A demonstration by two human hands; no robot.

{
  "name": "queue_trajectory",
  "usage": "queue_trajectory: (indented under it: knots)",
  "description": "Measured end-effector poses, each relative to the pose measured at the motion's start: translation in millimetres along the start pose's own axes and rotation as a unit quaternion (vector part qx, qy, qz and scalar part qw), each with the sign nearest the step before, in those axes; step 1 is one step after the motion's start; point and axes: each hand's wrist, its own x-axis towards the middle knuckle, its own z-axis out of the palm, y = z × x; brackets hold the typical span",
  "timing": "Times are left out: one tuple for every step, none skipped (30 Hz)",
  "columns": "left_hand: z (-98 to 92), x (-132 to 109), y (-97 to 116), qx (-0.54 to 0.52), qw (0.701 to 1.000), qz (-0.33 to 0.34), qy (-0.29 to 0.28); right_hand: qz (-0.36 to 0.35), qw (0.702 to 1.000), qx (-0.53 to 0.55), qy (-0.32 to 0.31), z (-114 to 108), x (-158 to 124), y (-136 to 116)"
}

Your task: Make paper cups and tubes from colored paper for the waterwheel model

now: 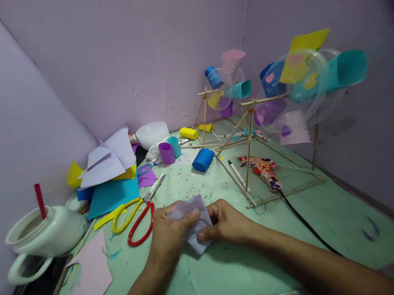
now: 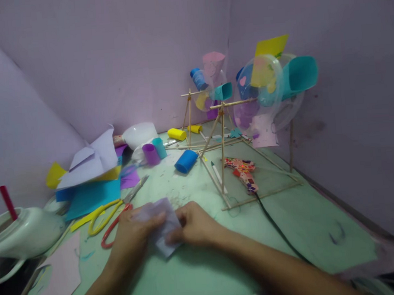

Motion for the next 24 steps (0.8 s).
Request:
queue_trajectory:
  knots:
    - [0.4, -0.6, -0.4, 0.002, 1.0, 0.002, 0.002, -0.014, 1.0, 0.001, -0.006, -0.7, -0.1, -1.2]
    - [1.2, -1.2, -1.0, 0.001, 1.0, 0.001, 0.003, -0.03, 0.999, 0.004, -0.012, -1.5, -0.1, -2.2]
    - [2.3, -1.6, -1.7, -0.004, 1.0, -0.001, 0.002, -0.045, 0.999, 0.007, -0.017, -2.1, 0.0, -2.8]
    - [3.6, -2.0, -2.5, -0.012, 1.0, -0.006, -0.002, -0.053, 0.998, 0.007, -0.016, -2.6, 0.2, -2.9]
    - [5.0, -2.2, -2.9, -0.017, 1.0, -0.011, -0.008, -0.056, 0.998, 0.003, -0.011, -2.9, 0.6, -2.6]
    - [6.1, -2.4, -3.0, -0.02, 1.0, -0.014, -0.01, -0.052, 0.999, -0.005, -0.001, -3.0, 1.0, -1.9]
    - [6.8, -2.5, -2.5, -0.016, 1.0, -0.016, -0.012, -0.046, 0.999, -0.014, 0.01, -3.0, 1.4, -1.0]
    - [7.0, -2.5, -1.4, -0.005, 1.0, -0.015, -0.017, -0.04, 0.999, -0.019, 0.022, -2.9, 1.7, -0.1]
    - [6.5, -2.4, 0.3, 0.012, 1.0, -0.007, -0.022, -0.036, 0.999, -0.02, 0.033, -2.9, 1.8, 0.6]
    - [5.4, -2.2, 2.5, 0.03, 0.999, 0.011, -0.022, -0.031, 0.998, -0.018, 0.043, -3.0, 1.7, 0.9]
    - [3.9, -1.8, 4.9, 0.048, 0.998, 0.033, -0.021, -0.026, 0.998, -0.015, 0.049, -3.1, 1.4, 0.7]
    - [2.0, -1.4, 7.3, 0.064, 0.996, 0.054, -0.017, -0.018, 0.998, -0.012, 0.051, -3.1, 1.1, 0.1]
    - [0.0, -0.7, 9.4, 0.077, 0.994, 0.071, -0.011, -0.009, 0.999, -0.01, 0.048, -3.1, 0.7, -0.7]
    - [-2.0, 0.0, 11.0, 0.085, 0.993, 0.082, -0.005, 0.0, 0.999, -0.009, 0.042, -2.9, 0.4, -1.8]
    - [-3.8, 1.0, 12.0, 0.088, 0.992, 0.088, 0.001, 0.004, 0.999, -0.011, 0.037, -2.8, 0.1, -3.0]
    - [-5.4, 2.1, 12.4, 0.083, 0.992, 0.094, 0.01, 0.002, 0.999, -0.015, 0.038, -2.7, -0.2, -4.3]
    - [-6.8, 3.3, 12.1, 0.072, 0.992, 0.103, 0.023, -0.006, 0.999, -0.025, 0.048, -2.9, -0.6, -5.6]
    - [-7.9, 4.5, 11.3, 0.053, 0.991, 0.115, 0.042, -0.022, 0.997, -0.038, 0.069, -3.6, -1.1, -7.0]
    - [-8.8, 5.6, 10.2, 0.03, 0.99, 0.125, 0.062, -0.044, 0.992, -0.056, 0.103, -4.7, -1.9, -8.4]
    - [-9.3, 6.4, 9.1, 0.005, 0.989, 0.128, 0.079, -0.074, 0.983, -0.082, 0.15, -6.4, -2.9, -9.7]
    - [-9.4, 6.8, 8.1, -0.018, 0.988, 0.123, 0.087, -0.115, 0.965, -0.119, 0.203, -8.6, -4.2, -10.9]
    - [-9.2, 6.6, 7.3, -0.036, 0.99, 0.11, 0.082, -0.167, 0.937, -0.165, 0.259, -11.3, -5.6, -11.8]
    - [-8.6, 5.9, 7.0, -0.049, 0.992, 0.094, 0.067, -0.229, 0.897, -0.221, 0.307, -14.2, -7.0, -12.3]
    - [-7.7, 4.8, 7.2, -0.057, 0.994, 0.078, 0.048, -0.294, 0.847, -0.282, 0.341, -17.1, -8.3, -12.3]
